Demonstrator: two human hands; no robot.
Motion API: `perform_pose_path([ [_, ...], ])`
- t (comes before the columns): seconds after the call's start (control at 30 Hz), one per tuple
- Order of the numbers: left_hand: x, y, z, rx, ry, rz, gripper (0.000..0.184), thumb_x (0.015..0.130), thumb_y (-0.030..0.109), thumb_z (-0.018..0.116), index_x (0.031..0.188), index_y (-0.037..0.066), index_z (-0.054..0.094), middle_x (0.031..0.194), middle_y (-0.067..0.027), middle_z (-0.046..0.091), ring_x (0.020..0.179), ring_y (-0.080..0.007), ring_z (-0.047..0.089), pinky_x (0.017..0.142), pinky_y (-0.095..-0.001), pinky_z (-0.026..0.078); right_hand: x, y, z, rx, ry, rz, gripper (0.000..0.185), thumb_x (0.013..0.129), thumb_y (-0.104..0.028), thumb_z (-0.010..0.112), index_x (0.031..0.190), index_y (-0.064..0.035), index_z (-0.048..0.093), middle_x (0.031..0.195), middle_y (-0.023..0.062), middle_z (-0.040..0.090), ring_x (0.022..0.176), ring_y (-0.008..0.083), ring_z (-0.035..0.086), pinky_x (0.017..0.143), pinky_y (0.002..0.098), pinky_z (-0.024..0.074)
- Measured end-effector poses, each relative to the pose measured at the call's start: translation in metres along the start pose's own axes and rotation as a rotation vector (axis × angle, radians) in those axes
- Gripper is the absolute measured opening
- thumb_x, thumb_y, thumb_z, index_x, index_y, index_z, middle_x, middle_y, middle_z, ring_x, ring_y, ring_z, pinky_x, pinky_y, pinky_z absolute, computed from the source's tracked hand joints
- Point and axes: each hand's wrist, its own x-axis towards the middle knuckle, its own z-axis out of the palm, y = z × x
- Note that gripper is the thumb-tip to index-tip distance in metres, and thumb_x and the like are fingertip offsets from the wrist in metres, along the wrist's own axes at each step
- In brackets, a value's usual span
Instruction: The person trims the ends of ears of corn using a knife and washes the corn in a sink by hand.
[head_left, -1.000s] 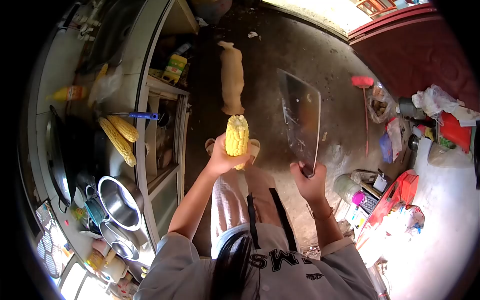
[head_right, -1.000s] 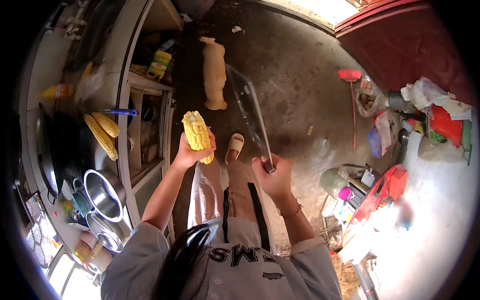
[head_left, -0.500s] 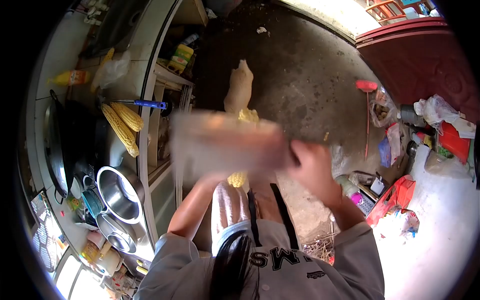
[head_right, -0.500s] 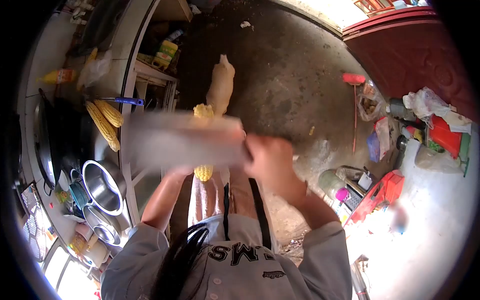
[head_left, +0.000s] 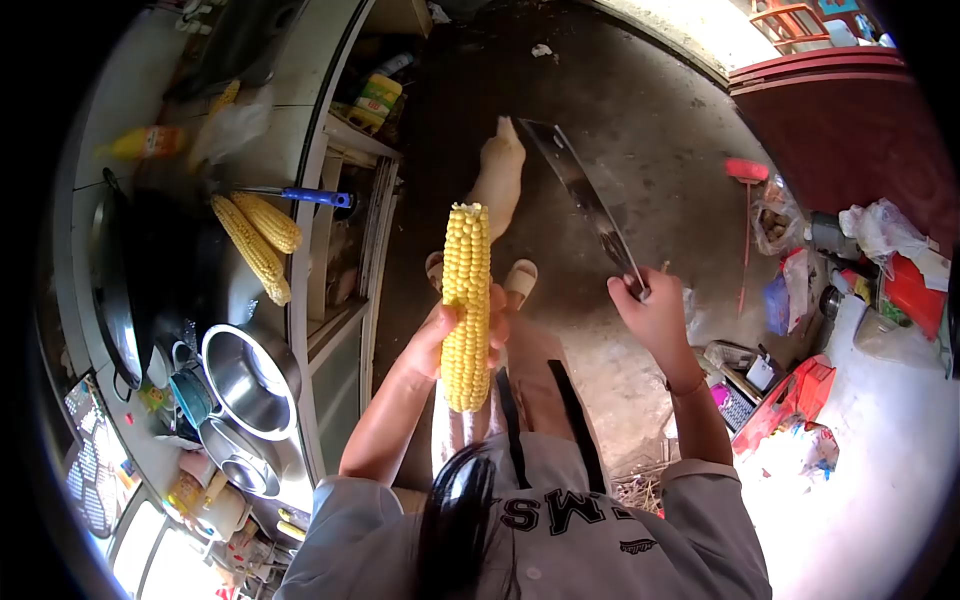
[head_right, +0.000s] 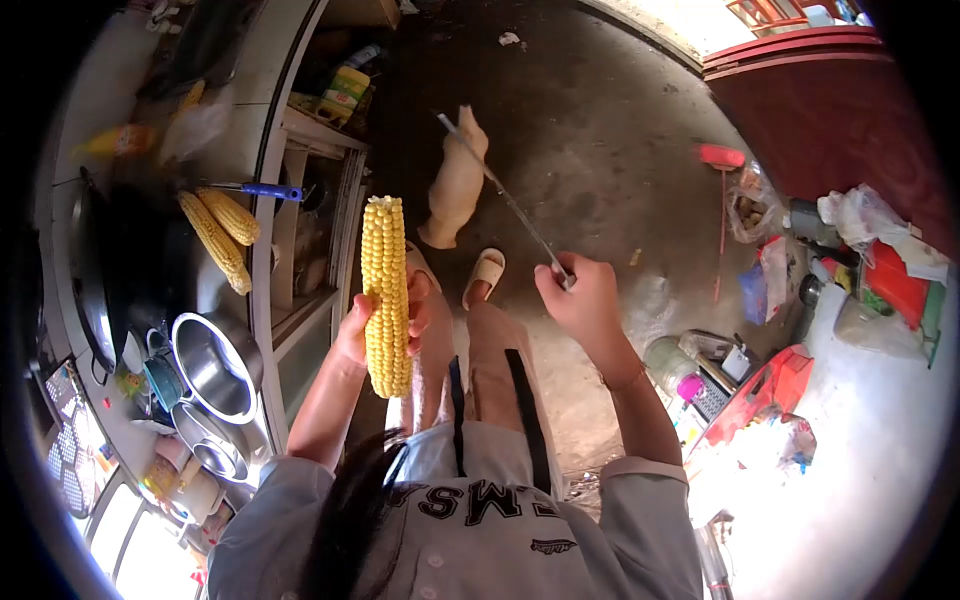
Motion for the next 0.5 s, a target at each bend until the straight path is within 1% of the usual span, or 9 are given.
perform_pose_path([
  [0.03,-0.001,0.001,0.0,0.006,0.005,-0.001,0.068,0.071,0.052,0.067,0.112,0.01,0.034,0.092,-0.0077,0.042,0.065,-0.0231,0.058,0.057,-0.0323,0.056,-0.004,-0.01,-0.002,0.028,0.012,-0.059,0.027,0.075,-0.016,0.064,0.06,-0.0003,0.048,0.045,0.0038,0.038,0.045,0.0053,0.035,0.041,0.0261,0.0278],
  [0.07,-0.002,0.002,0.001,-0.009,0.04,0.023,0.069,0.071,0.052,0.066,0.114,0.009,0.033,0.094,-0.008,0.042,0.069,-0.0256,0.06,0.057,-0.0341,0.056,-0.008,-0.02,-0.005,0.033,0.012,-0.058,0.027,0.075,-0.016,0.064,0.06,-0.0003,0.048,0.045,0.0038,0.038,0.045,0.0053,0.035,0.041,0.0261,0.0278],
  [0.17,-0.004,0.001,0.002,0.044,0.094,0.039,0.069,0.073,0.052,0.064,0.116,0.006,0.035,0.097,-0.0101,0.046,0.076,-0.0294,0.063,0.059,-0.0359,0.056,-0.017,-0.045,-0.014,0.003,-0.041,-0.144,0.023,0.072,-0.014,0.064,0.062,-0.0004,0.048,0.046,0.0074,0.039,0.04,0.0122,0.037,0.041,0.0276,0.0295],
  [0.23,-0.008,0.005,-0.001,0.189,0.135,0.034,0.069,0.076,0.05,0.062,0.118,0.0,0.04,0.1,-0.0138,0.054,0.08,-0.0322,0.063,0.062,-0.0357,0.055,-0.014,-0.054,-0.014,-0.042,-0.088,-0.401,0.017,0.068,-0.012,0.064,0.065,-0.0004,0.052,0.05,0.0132,0.046,0.042,0.0261,0.047,0.043,0.0303,0.0358],
  [0.27,-0.008,0.007,0.001,0.13,0.171,-0.046,0.064,0.079,0.046,0.062,0.117,-0.001,0.041,0.098,-0.0138,0.055,0.079,-0.0335,0.064,0.061,-0.0362,0.056,-0.01,-0.048,-0.006,-0.108,-0.102,-0.35,0.012,0.065,-0.011,0.063,0.069,-0.0012,0.057,0.058,0.0165,0.054,0.055,0.0356,0.054,0.049,0.0344,0.0431],
  [0.3,-0.009,0.004,0.007,0.197,0.111,0.028,0.058,0.084,0.047,0.054,0.115,-0.001,0.043,0.091,-0.0123,0.056,0.074,-0.0277,0.063,0.06,-0.0321,0.055,-0.001,-0.046,-0.001,-0.199,-0.109,-0.308,0.014,0.066,-0.013,0.061,0.074,-0.0014,0.061,0.064,0.0184,0.057,0.062,0.0358,0.058,0.054,0.0378,0.0464],
  [0.4,-0.003,0.011,0.013,-0.225,0.302,-0.054,0.053,0.088,0.048,0.039,0.114,0.002,0.043,0.084,-0.0098,0.054,0.058,-0.0179,0.053,0.055,-0.0293,0.049,0.028,0.008,0.023,-0.346,-0.101,-0.293,0.017,0.068,-0.019,0.061,0.073,-0.0031,0.062,0.067,0.0187,0.059,0.063,0.037,0.058,0.056,0.0442,0.047],
  [0.43,-0.004,0.01,0.0,-0.183,0.167,0.005,0.054,0.086,0.047,0.043,0.115,0.002,0.042,0.082,-0.0094,0.052,0.056,-0.0189,0.053,0.051,-0.0303,0.046,0.032,0.024,0.027,-0.441,-0.103,-0.166,0.019,0.069,-0.02,0.061,0.073,-0.0022,0.063,0.067,0.0198,0.059,0.064,0.0375,0.058,0.057,0.045,0.0469],
  [0.5,-0.008,0.015,0.008,0.011,0.177,0.052,0.058,0.083,0.049,0.05,0.115,0.001,0.041,0.075,-0.0069,0.047,0.046,-0.0165,0.05,0.041,-0.0252,0.045,0.04,0.055,0.032,-0.531,-0.09,-0.058,0.02,0.069,-0.021,0.061,0.073,-0.0013,0.063,0.067,0.0209,0.059,0.065,0.0379,0.058,0.059,0.0457,0.0469],
])
